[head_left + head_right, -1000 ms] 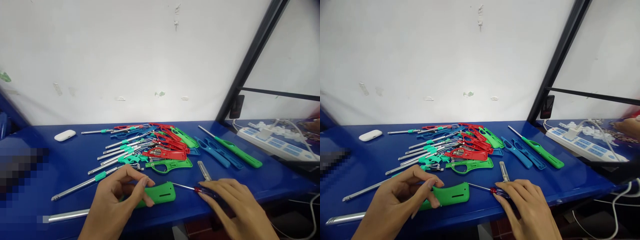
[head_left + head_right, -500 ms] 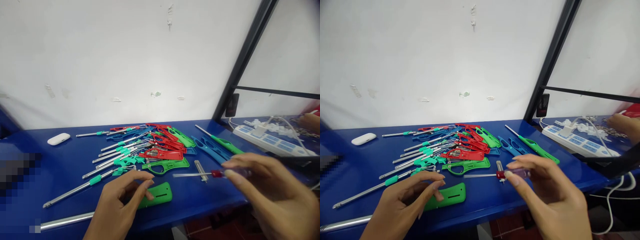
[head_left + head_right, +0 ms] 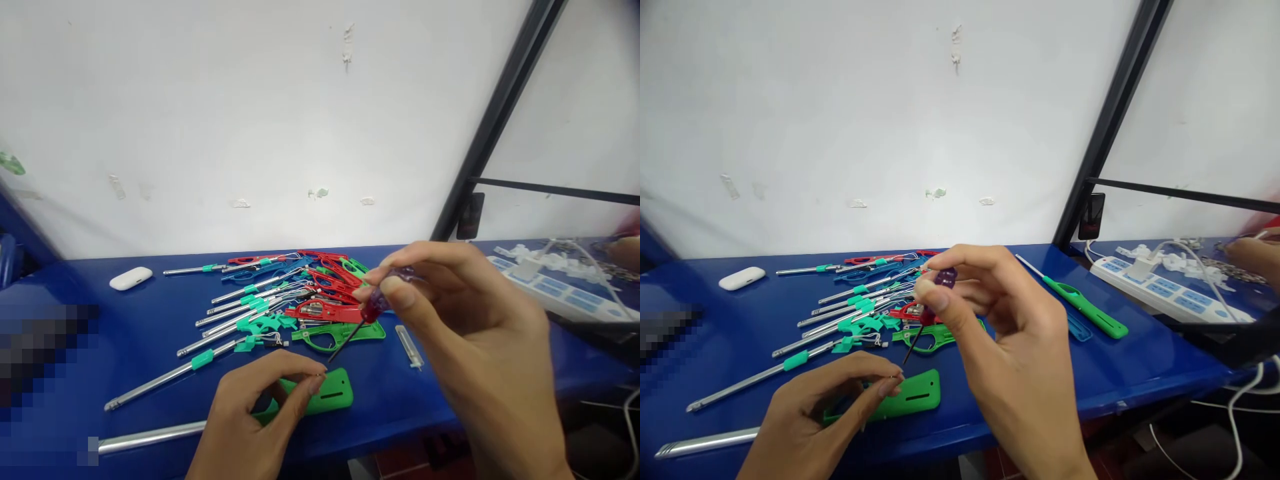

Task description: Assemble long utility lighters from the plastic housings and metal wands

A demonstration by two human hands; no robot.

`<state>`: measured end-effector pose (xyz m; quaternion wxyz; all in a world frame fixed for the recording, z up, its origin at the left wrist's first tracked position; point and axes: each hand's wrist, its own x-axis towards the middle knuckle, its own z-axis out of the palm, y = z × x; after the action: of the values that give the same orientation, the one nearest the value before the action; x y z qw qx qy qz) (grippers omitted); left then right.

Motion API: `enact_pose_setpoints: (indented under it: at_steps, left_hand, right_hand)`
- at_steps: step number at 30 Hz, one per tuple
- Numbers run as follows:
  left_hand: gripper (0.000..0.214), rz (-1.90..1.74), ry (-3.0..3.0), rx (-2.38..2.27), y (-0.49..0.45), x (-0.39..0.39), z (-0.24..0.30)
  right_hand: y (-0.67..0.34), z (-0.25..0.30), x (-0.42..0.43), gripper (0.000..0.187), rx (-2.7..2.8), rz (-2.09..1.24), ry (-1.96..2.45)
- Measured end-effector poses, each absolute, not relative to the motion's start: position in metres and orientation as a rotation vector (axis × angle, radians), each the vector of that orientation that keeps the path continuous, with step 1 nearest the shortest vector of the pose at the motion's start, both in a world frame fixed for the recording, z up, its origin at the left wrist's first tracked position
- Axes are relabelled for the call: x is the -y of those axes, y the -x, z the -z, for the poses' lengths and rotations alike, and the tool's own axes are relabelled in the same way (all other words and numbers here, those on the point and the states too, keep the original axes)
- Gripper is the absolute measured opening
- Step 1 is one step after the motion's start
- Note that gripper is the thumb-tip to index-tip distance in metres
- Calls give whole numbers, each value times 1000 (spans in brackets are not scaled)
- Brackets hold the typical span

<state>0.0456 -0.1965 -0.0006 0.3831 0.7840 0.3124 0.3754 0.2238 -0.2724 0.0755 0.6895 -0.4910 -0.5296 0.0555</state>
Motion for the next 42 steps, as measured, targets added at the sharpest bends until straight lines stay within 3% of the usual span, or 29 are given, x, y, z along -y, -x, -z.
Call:
enact_pose_setpoints:
  at_steps: [11,30,39,42]
  left_hand:
    - [20,-792,-1801,-827,-36,198,-1]
    - [13,-883,-1669,-845,-41,202,1]
    - [28,-873,-1994,-858,-51,198,9]
    - [33,-819,-2092,-778,-62,193,11]
  right_hand:
    - [-214,-69,261,10,1189,-263,1016]
    - [-212,-70,261,13,1178,-280,1020]
    - [-216,-69,262,24,1217,-222,1091]
    - [-223,-71,267,17,1336,-139,1168]
